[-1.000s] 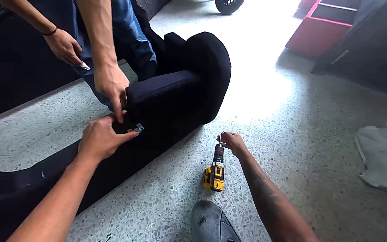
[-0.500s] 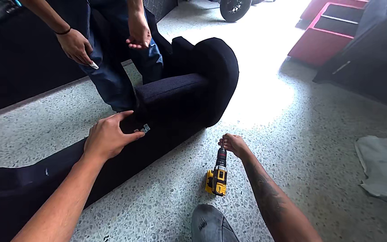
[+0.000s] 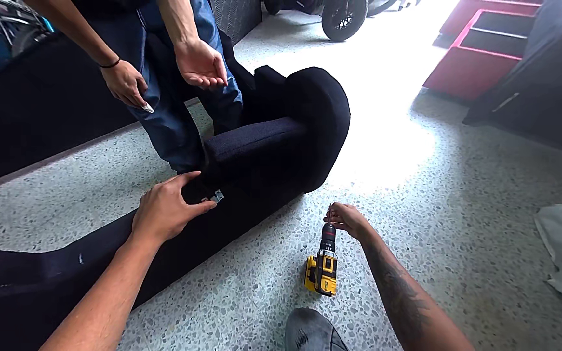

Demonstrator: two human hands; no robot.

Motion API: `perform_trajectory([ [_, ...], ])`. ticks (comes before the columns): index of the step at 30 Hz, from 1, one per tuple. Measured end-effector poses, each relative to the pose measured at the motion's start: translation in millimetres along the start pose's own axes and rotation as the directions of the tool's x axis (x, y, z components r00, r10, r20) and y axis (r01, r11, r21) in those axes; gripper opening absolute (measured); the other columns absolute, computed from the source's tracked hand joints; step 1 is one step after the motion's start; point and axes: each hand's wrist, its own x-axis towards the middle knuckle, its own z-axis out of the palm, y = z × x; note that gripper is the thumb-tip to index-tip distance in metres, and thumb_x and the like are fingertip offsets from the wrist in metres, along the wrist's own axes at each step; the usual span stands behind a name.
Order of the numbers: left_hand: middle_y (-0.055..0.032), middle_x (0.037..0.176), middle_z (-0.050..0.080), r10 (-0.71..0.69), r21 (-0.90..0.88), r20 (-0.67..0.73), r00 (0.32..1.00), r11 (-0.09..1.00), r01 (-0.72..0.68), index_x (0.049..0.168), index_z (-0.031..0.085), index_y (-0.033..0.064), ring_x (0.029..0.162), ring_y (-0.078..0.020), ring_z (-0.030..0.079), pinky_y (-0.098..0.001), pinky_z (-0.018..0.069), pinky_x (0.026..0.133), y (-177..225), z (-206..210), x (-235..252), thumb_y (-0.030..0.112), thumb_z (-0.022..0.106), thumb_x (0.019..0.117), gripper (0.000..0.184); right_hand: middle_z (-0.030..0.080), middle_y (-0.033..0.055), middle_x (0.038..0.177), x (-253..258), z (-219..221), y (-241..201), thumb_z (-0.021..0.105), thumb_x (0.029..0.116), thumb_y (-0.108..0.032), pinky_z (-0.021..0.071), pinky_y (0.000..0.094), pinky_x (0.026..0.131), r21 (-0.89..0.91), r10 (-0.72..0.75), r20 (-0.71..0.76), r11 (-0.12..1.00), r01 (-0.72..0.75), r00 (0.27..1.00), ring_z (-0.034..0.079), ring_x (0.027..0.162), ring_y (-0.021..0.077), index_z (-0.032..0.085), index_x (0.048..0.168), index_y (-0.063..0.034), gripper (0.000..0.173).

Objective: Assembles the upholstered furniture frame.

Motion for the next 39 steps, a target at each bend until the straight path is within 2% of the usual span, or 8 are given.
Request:
perform_trajectory([
  [8,0.0015,0.123,0.073,0.006,-0.004,-0.003,1.0,1.0,-0.006,0.138,0.065,0.0329,0.105,-0.0235,0.071,-0.061,0.0569,0.087,-2.4,-3.7,-2.3,0.074,0.079,0.0699,0.081,0.074,0.0131,0.105,0.7,5.8,18.3,0.055,0.1012,-0.05,0.0618,0.0502,0.078,0.049,0.008,0.04,0.999,-0.01,0.999,0.074,0.092,0.0293,0.065,0.122,-0.0074,0.048],
  [11,0.0017,0.125,0.072,0.02,-0.007,-0.005,1.0,1.0,-0.02,0.139,0.064,0.0334,0.106,-0.0245,0.071,-0.0621,0.0564,0.087,-1.6,0.3,1.1,0.076,0.077,0.0696,0.082,0.073,0.0122,0.114,-19.4,-2.3,17.4,0.06,0.0994,-0.051,0.0614,0.0528,0.083,0.021,-0.147,-0.176,0.988,0.153,0.973,0.073,0.101,0.0295,0.064,0.128,-0.0092,0.051],
  [15,0.001,0.123,0.073,-0.007,-0.028,-0.013,1.0,1.0,0.007,0.136,0.066,0.031,0.109,-0.0237,0.071,-0.0613,0.0566,0.091,-0.6,-3.5,1.2,0.069,0.083,0.0682,0.079,0.069,0.0128,0.1,-87.6,52.1,-3.0,0.06,0.102,-0.024,0.0589,0.0446,0.069,-0.214,-0.641,-0.458,0.752,0.624,0.616,0.068,0.082,0.0242,0.063,0.122,-0.0029,0.029],
  [18,0.0037,0.124,0.073,-0.011,-0.023,0.007,1.0,1.0,0.011,0.137,0.066,0.0318,0.11,-0.0192,0.07,-0.0576,0.0571,0.092,-1.9,-2.4,2.3,0.071,0.081,0.0688,0.08,0.07,0.007,0.101,-142.2,153.3,-11.2,0.057,0.1034,-0.017,0.0597,0.0365,0.069,-0.216,-0.846,-0.245,0.524,0.824,0.474,0.068,0.082,0.0174,0.067,0.12,-0.0053,0.023],
  [20,0.0055,0.124,0.072,-0.001,-0.017,0.005,1.0,1.0,0.001,0.138,0.065,0.0319,0.11,-0.0165,0.07,-0.0557,0.0577,0.092,-2.5,-0.6,2.3,0.074,0.079,0.0686,0.082,0.07,0.0031,0.112,-166.6,227.1,-15.2,0.06,0.101,-0.014,0.0628,0.0357,0.081,-0.196,-0.919,-0.065,0.394,0.898,0.389,0.069,0.097,0.015,0.071,0.12,-0.0095,0.023],
  [24,0.0069,0.124,0.072,0.01,-0.006,-0.013,1.0,1.0,-0.01,0.138,0.065,0.0316,0.108,-0.0157,0.07,-0.0538,0.0586,0.09,-1.1,1.0,0.6,0.073,0.079,0.07,0.081,0.066,0.0002,0.124,-167.4,312.8,-23.4,0.061,0.0983,-0.009,0.0624,0.0306,0.085,-0.135,-0.961,-0.027,0.277,0.951,0.276,0.066,0.108,0.0112,0.072,0.128,-0.0158,0.032],
  [32,0.0091,0.124,0.072,0.005,0.008,0.009,1.0,1.0,-0.005,0.139,0.064,0.0333,0.107,-0.0131,0.07,-0.0523,0.0591,0.089,0.0,1.5,0.4,0.068,0.08,0.0696,0.079,0.064,0.0023,0.115,-152.3,327.6,-32.9,0.062,0.0954,-0.007,0.0597,0.0273,0.076,-0.175,-0.978,-0.018,0.208,0.962,0.208,0.064,0.099,0.0103,0.074,0.121,-0.0146,0.03],
  [39,0.0081,0.122,0.072,0.007,0.012,0.006,1.0,1.0,-0.007,0.138,0.064,0.0322,0.105,-0.0142,0.071,-0.0522,0.0594,0.087,0.8,1.6,1.1,0.065,0.083,0.0679,0.08,0.066,0.002,0.119,-152.9,303.5,-45.8,0.059,0.0957,-0.008,0.06,0.028,0.075,-0.364,-0.967,0.224,0.03,0.931,0.119,0.065,0.099,0.0088,0.071,0.131,-0.0193,0.039],
])
